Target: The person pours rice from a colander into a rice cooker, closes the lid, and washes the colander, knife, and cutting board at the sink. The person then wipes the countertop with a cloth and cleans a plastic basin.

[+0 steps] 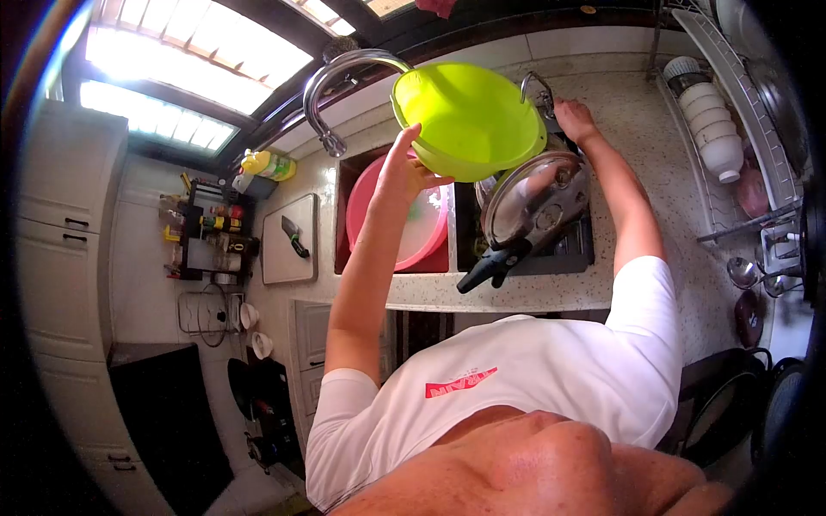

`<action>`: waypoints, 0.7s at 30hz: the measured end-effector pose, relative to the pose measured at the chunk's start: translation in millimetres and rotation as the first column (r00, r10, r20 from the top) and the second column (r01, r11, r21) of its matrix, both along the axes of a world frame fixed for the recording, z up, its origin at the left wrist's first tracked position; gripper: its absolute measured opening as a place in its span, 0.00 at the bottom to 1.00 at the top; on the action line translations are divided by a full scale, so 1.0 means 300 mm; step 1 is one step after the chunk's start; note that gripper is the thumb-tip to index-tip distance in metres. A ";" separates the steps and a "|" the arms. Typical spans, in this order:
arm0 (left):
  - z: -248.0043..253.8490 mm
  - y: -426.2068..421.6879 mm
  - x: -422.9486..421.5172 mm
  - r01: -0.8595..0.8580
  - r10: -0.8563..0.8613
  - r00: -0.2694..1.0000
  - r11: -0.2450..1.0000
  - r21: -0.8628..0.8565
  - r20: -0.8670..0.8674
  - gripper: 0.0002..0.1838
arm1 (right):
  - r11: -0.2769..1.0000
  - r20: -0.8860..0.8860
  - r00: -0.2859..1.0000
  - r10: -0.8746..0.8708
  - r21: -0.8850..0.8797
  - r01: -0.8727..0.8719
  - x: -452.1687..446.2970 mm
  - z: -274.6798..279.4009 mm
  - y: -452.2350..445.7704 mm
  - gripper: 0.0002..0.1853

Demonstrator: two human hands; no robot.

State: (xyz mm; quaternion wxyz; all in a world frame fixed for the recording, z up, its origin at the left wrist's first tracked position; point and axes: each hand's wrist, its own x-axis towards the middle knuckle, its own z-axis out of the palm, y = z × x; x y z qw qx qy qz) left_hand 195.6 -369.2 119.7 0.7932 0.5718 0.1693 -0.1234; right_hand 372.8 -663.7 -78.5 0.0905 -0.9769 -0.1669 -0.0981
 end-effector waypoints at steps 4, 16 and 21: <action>0.018 -0.007 -0.002 0.006 -0.006 1.000 1.000 0.019 0.009 0.39 | 1.000 0.002 1.000 -0.007 0.016 0.007 0.014 -0.016 0.008 0.10; -0.016 0.003 -0.001 -0.016 0.016 1.000 1.000 0.024 -0.003 0.39 | 0.998 0.028 0.998 -0.050 0.041 0.048 -0.006 -0.041 0.001 0.10; -0.021 -0.001 -0.015 0.019 -0.019 1.000 1.000 0.025 -0.004 0.43 | 0.996 -0.015 0.996 -0.084 0.037 0.085 -0.016 -0.036 0.004 0.10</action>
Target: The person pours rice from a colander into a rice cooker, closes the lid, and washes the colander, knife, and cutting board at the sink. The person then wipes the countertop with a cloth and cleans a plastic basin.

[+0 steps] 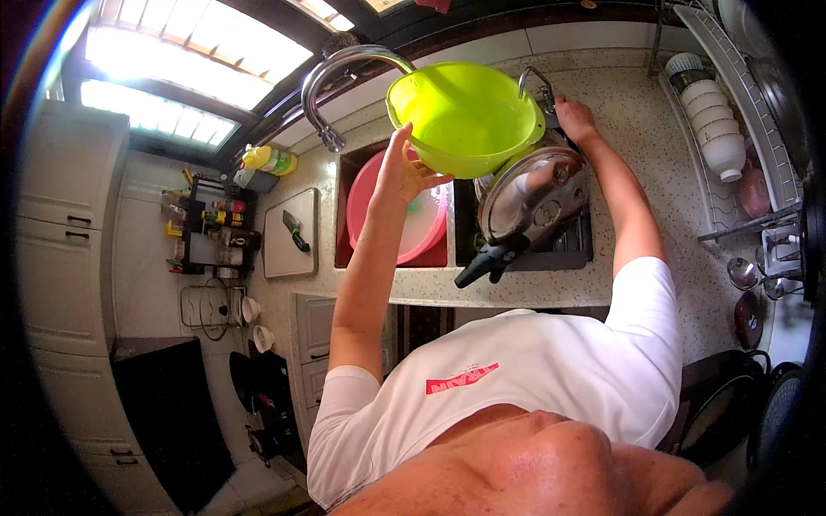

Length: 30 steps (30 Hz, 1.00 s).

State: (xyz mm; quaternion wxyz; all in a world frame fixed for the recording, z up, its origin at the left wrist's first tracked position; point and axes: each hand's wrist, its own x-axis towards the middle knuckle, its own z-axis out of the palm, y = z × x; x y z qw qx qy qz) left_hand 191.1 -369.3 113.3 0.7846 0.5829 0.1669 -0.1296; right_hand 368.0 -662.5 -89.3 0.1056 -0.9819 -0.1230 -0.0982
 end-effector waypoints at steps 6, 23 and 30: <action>-0.009 -0.008 -0.003 0.012 -0.012 1.000 1.000 0.018 -0.006 0.45 | 1.000 -0.024 1.000 -0.002 -0.006 0.002 -0.011 -0.004 -0.001 0.11; -0.035 -0.002 -0.005 -0.011 0.010 1.000 1.000 -0.018 -0.005 0.45 | 0.999 -0.142 0.989 -0.034 -0.024 0.031 -0.011 0.020 0.011 0.15; -0.031 -0.007 -0.013 -0.012 0.012 1.000 1.000 -0.008 0.001 0.45 | 0.999 -0.128 0.991 -0.036 -0.013 0.035 0.010 -0.019 0.012 0.14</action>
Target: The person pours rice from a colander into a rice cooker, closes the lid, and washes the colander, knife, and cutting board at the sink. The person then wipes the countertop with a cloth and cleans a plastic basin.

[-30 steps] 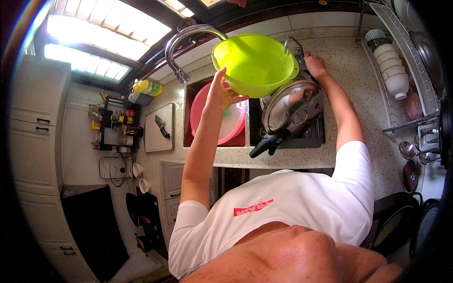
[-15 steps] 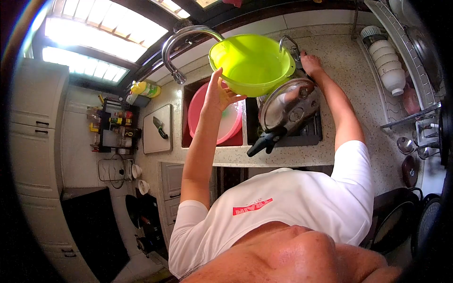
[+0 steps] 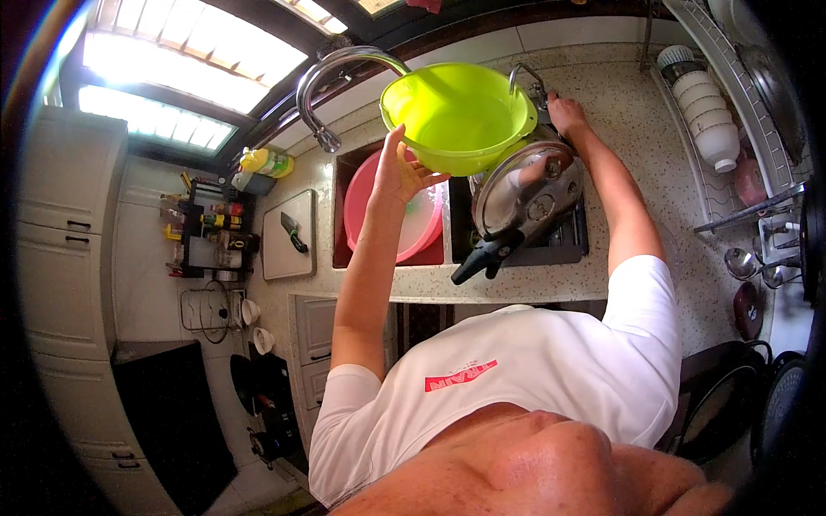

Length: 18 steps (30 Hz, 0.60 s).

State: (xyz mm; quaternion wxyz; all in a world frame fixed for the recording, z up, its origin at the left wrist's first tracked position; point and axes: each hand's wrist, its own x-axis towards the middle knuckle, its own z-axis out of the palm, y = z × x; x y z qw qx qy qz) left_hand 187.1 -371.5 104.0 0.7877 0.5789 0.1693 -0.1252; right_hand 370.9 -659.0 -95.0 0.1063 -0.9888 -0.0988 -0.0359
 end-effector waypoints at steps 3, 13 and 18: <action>0.006 -0.003 -0.001 0.003 -0.003 1.000 1.000 0.013 -0.009 0.45 | 1.000 0.064 0.998 -0.012 0.023 0.010 0.010 -0.026 0.003 0.14; -0.004 0.011 0.008 0.023 -0.023 1.000 1.000 -0.007 -0.014 0.45 | 0.997 -0.014 0.999 -0.038 0.065 0.038 -0.004 0.012 0.006 0.14; 0.001 0.008 0.005 0.011 -0.011 1.000 1.000 0.012 -0.018 0.44 | 0.998 -0.014 0.999 -0.033 0.049 0.033 0.003 0.001 0.009 0.14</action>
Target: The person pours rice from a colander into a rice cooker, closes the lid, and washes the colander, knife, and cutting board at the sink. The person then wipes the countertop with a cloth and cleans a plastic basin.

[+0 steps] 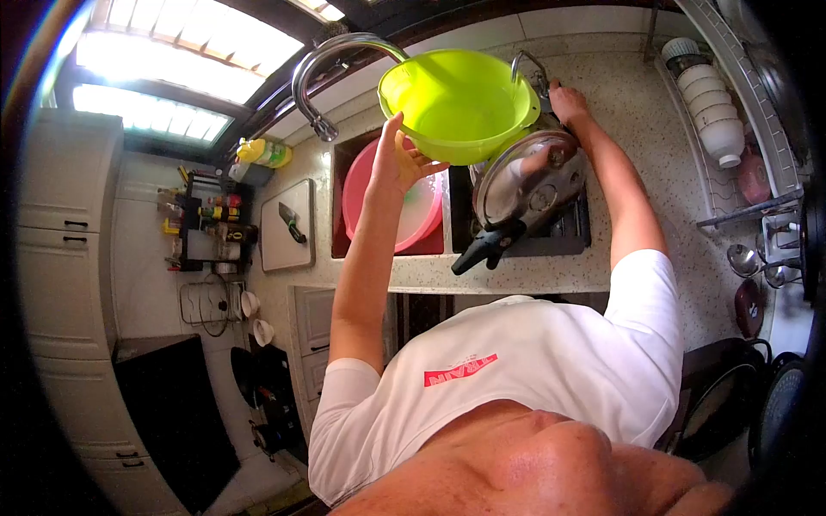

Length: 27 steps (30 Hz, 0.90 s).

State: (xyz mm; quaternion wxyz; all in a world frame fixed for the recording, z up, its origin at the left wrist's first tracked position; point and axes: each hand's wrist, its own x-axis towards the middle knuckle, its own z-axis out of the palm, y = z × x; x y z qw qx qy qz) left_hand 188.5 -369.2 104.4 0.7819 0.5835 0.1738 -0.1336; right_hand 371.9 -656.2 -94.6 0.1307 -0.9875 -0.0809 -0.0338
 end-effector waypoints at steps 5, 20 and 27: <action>-0.028 0.032 0.016 0.047 -0.045 0.998 0.997 -0.061 0.033 0.49 | 1.000 0.007 1.000 0.009 -0.022 -0.009 -0.002 0.003 0.001 0.14; 0.040 0.007 -0.016 -0.088 0.089 0.995 0.996 0.031 -0.034 0.40 | 0.993 -0.081 0.995 -0.051 0.103 0.059 -0.027 0.073 -0.018 0.21; 0.143 0.052 -0.003 -0.109 0.123 0.987 0.985 0.131 -0.107 0.39 | 0.939 -0.170 0.963 -0.211 0.238 0.248 -0.008 0.097 -0.017 0.23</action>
